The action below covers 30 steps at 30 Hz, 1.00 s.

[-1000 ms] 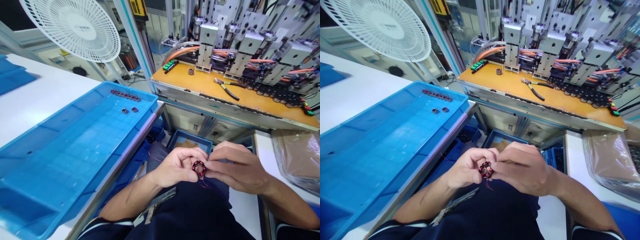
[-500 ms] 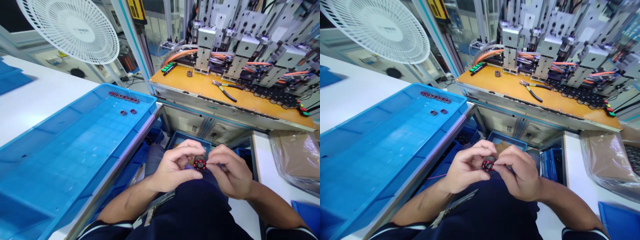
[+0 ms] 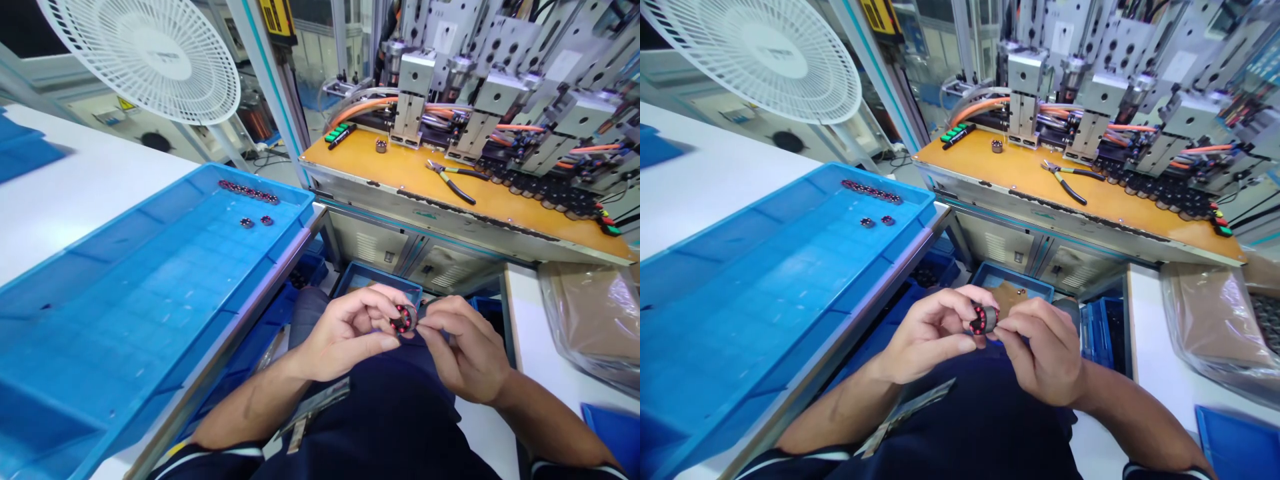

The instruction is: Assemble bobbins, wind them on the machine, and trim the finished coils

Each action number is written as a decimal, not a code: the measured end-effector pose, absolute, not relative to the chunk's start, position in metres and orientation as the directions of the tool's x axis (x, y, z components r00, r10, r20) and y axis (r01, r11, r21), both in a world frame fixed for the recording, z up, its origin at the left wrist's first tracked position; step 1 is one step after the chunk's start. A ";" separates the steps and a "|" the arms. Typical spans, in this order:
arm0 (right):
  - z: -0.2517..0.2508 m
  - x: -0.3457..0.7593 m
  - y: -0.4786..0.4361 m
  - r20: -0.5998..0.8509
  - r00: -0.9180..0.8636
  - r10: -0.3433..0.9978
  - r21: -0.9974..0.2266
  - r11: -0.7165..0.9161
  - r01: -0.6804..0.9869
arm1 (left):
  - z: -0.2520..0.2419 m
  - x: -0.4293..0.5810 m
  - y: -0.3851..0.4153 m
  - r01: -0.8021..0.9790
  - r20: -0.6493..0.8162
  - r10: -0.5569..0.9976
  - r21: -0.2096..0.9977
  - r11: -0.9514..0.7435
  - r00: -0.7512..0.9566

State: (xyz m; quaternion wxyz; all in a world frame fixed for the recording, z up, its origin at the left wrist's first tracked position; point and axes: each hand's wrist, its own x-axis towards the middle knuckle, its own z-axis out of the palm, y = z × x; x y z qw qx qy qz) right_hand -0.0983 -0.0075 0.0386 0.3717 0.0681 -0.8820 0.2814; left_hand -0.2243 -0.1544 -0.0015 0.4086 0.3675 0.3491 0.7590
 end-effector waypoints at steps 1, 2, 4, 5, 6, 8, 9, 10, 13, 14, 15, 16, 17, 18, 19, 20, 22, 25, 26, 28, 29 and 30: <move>0.039 -0.098 -0.007 0.691 -0.717 0.090 -0.449 0.831 -0.328 | -0.002 -0.224 -0.154 -0.361 0.309 0.862 0.811 -0.459 -0.402; 0.039 -0.098 -0.007 0.691 -0.718 0.089 -0.454 0.826 -0.334 | -0.003 -0.224 -0.153 -0.367 0.340 0.849 0.790 -0.491 -0.404; 0.040 -0.097 -0.006 0.693 -0.717 0.075 -0.461 0.811 -0.360 | -0.004 -0.223 -0.152 -0.414 0.393 0.827 0.727 -0.547 -0.403; 0.040 -0.096 -0.006 0.697 -0.714 0.061 -0.457 0.806 -0.377 | -0.004 -0.223 -0.151 -0.460 0.398 0.825 0.691 -0.557 -0.400; 0.041 -0.096 -0.005 0.704 -0.709 0.040 -0.443 0.805 -0.395 | -0.004 -0.222 -0.151 -0.510 0.386 0.833 0.662 -0.549 -0.395; 0.043 -0.095 -0.004 0.717 -0.697 -0.021 -0.394 0.812 -0.430 | -0.003 -0.222 -0.150 -0.588 0.302 0.882 0.661 -0.467 -0.361; 0.043 -0.094 -0.003 0.716 -0.696 -0.055 -0.370 0.816 -0.445 | -0.002 -0.223 -0.149 -0.607 0.234 0.921 0.696 -0.383 -0.313; 0.044 -0.094 -0.002 0.709 -0.700 -0.083 -0.350 0.821 -0.451 | -0.001 -0.224 -0.149 -0.612 0.165 0.956 0.739 -0.282 -0.242; 0.046 -0.093 0.001 0.668 -0.733 -0.127 -0.314 0.845 -0.432 | 0.000 -0.226 -0.151 -0.569 0.035 0.998 0.820 -0.055 -0.046; 0.045 -0.093 0.001 0.657 -0.742 -0.131 -0.301 0.858 -0.417 | 0.000 -0.226 -0.151 -0.561 0.025 0.999 0.827 -0.042 -0.038; 0.045 -0.093 0.002 0.652 -0.746 -0.132 -0.284 0.870 -0.402 | -0.001 -0.225 -0.152 -0.560 0.026 0.998 0.827 -0.056 -0.060; 0.044 -0.093 0.002 0.654 -0.746 -0.129 -0.267 0.883 -0.387 | -0.002 -0.224 -0.152 -0.559 0.034 0.994 0.824 -0.089 -0.107; 0.043 -0.093 0.002 0.658 -0.743 -0.120 -0.254 0.894 -0.369 | -0.003 -0.224 -0.152 -0.557 0.044 0.987 0.821 -0.125 -0.157; 0.042 -0.094 0.002 0.660 -0.745 -0.103 -0.248 0.905 -0.345 | -0.004 -0.223 -0.152 -0.558 0.065 0.977 0.812 -0.171 -0.205; 0.042 -0.095 0.002 0.660 -0.747 -0.082 -0.251 0.913 -0.321 | -0.005 -0.222 -0.152 -0.562 0.094 0.964 0.796 -0.222 -0.247; 0.042 -0.096 0.001 0.657 -0.751 -0.058 -0.261 0.918 -0.299 | -0.005 -0.222 -0.152 -0.563 0.128 0.951 0.780 -0.272 -0.282; 0.043 -0.099 0.000 0.647 -0.763 -0.014 -0.293 0.919 -0.265 | -0.006 -0.222 -0.151 -0.558 0.215 0.914 0.736 -0.383 -0.343; 0.048 -0.102 0.001 0.649 -0.761 -0.017 -0.310 0.907 -0.284 | -0.008 -0.224 -0.148 -0.606 0.327 0.865 0.619 -0.500 -0.380; 0.050 -0.103 0.002 0.652 -0.757 -0.044 -0.299 0.903 -0.310 | -0.009 -0.224 -0.147 -0.637 0.330 0.861 0.579 -0.509 -0.388; 0.053 -0.103 0.003 0.653 -0.749 -0.113 -0.266 0.892 -0.367 | -0.011 -0.225 -0.145 -0.681 0.277 0.884 0.564 -0.467 -0.377; 0.054 -0.104 0.004 0.646 -0.750 -0.145 -0.250 0.888 -0.387 | -0.012 -0.226 -0.144 -0.688 0.230 0.912 0.600 -0.408 -0.340; 0.055 -0.104 0.005 0.639 -0.751 -0.168 -0.238 0.885 -0.401 | -0.012 -0.226 -0.144 -0.688 0.177 0.943 0.647 -0.328 -0.283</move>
